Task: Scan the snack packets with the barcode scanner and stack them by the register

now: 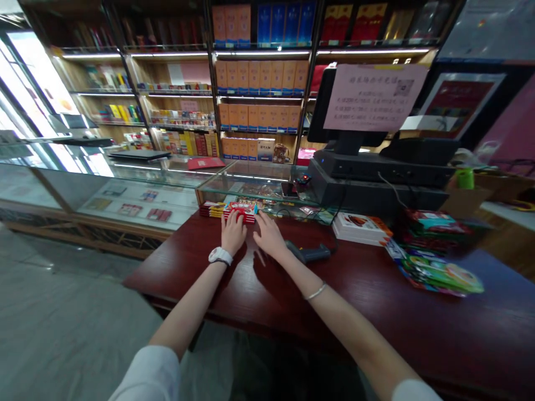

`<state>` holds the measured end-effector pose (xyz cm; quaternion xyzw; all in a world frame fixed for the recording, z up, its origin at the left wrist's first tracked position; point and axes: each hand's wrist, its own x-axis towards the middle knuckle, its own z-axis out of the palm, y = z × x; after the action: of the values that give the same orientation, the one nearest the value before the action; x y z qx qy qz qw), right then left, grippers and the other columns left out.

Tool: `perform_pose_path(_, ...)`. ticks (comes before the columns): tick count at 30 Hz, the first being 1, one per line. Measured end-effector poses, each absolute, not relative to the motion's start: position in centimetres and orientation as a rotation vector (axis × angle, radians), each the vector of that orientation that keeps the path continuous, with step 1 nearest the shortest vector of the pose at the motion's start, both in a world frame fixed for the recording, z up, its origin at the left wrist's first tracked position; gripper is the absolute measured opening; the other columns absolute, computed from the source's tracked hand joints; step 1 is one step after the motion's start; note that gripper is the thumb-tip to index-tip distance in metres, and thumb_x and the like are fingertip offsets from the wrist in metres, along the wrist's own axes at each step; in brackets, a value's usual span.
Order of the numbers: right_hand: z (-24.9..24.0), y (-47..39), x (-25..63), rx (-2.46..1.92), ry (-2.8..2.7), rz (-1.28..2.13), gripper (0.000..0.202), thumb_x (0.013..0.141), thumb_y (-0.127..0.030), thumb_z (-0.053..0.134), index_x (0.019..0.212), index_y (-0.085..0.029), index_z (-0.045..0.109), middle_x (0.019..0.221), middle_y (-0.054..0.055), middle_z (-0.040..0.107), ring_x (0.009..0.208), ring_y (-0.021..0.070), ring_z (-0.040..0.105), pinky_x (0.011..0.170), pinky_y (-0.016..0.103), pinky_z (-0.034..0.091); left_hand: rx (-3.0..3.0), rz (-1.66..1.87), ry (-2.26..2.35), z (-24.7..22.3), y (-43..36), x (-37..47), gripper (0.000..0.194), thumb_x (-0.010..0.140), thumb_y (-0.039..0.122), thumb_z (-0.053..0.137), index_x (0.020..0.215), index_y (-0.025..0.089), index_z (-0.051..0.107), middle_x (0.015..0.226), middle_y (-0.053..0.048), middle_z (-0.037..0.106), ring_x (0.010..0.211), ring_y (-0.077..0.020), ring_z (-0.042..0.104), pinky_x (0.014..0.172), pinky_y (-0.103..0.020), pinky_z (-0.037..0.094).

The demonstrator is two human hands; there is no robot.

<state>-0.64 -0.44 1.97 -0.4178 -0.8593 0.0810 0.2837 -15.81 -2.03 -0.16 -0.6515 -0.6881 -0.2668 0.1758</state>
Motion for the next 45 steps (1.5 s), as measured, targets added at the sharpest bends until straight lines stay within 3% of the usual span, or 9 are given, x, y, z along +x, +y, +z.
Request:
perform_pose_path(8, -1.5, 3.2, -4.8, -1.400, -2.102, 0.352, 0.072, 0.081, -0.021, 0.053, 0.149, -0.018, 0.031, 0.155, 0.016, 0.032, 0.143, 0.0303, 0.033, 0.113, 0.045, 0.032, -1.590, -0.747, -2.259, -1.9, 0.9, -20.6, 0.047, 0.087, 0.025, 0.045, 0.131, 0.010, 0.053, 0.139, -0.021, 0.052, 0.133, -0.0313, 0.045, 0.119, -0.052, 0.022)
perform_pose_path(15, -3.5, 5.7, -7.1, -1.571, -2.120, 0.460, 0.079, 0.083, -0.025, 0.055, 0.153, -0.019, 0.019, 0.153, 0.019, 0.035, 0.141, 0.0316, 0.036, 0.112, 0.046, 0.031, -1.639, -0.660, -2.469, -2.7, 2.0, -21.8, 0.057, 0.088, 0.031, 0.047, 0.139, 0.008, 0.043, 0.136, -0.024, 0.054, 0.138, -0.0342, 0.039, 0.118, -0.055, 0.017)
perform_pose_path(20, -3.9, 7.0, -7.6, -1.543, -2.205, 0.464, 0.084, 0.084, -0.029, 0.057, 0.155, -0.026, 0.013, 0.147, 0.015, 0.045, 0.137, 0.0328, 0.040, 0.113, 0.052, 0.026, -1.717, -0.712, -2.549, -2.6, 2.4, -22.2, 0.048, 0.088, 0.030, 0.048, 0.130, 0.010, 0.044, 0.132, -0.021, 0.059, 0.133, -0.0298, 0.046, 0.117, -0.050, 0.022)
perform_pose_path(28, -4.2, 7.3, -6.9, -1.484, -2.230, 0.480, 0.087, 0.083, -0.031, 0.061, 0.155, -0.020, 0.013, 0.146, 0.014, 0.048, 0.137, 0.0292, 0.043, 0.115, 0.047, 0.027, -1.694, -0.756, -2.634, -2.1, 1.8, -22.5, 0.040, 0.084, 0.032, 0.053, 0.119, 0.014, 0.045, 0.120, -0.017, 0.067, 0.122, -0.0275, 0.058, 0.113, -0.045, 0.028)
perform_pose_path(38, -4.0, 2.4, -4.8, -1.427, -2.428, 0.402, 0.082, 0.091, -0.043, 0.054, 0.156, -0.017, 0.011, 0.153, 0.023, 0.037, 0.144, 0.0323, 0.032, 0.114, 0.046, 0.025, -1.752, -0.752, -2.579, -1.0, -3.1, -21.6, 0.039, 0.083, 0.029, 0.054, 0.117, 0.014, 0.045, 0.110, -0.016, 0.071, 0.111, -0.0299, 0.064, 0.104, -0.044, 0.036)
perform_pose_path(45, -4.0, -3.0, -2.7, -1.332, -2.509, 0.403, 0.079, 0.092, -0.042, 0.051, 0.156, -0.021, 0.010, 0.155, 0.020, 0.035, 0.145, 0.0309, 0.029, 0.115, 0.046, 0.024, -1.903, -0.683, -2.358, -2.1, -10.4, -21.3, 0.034, 0.084, 0.026, 0.055, 0.114, 0.015, 0.046, 0.108, -0.014, 0.070, 0.111, -0.0289, 0.063, 0.101, -0.041, 0.041)
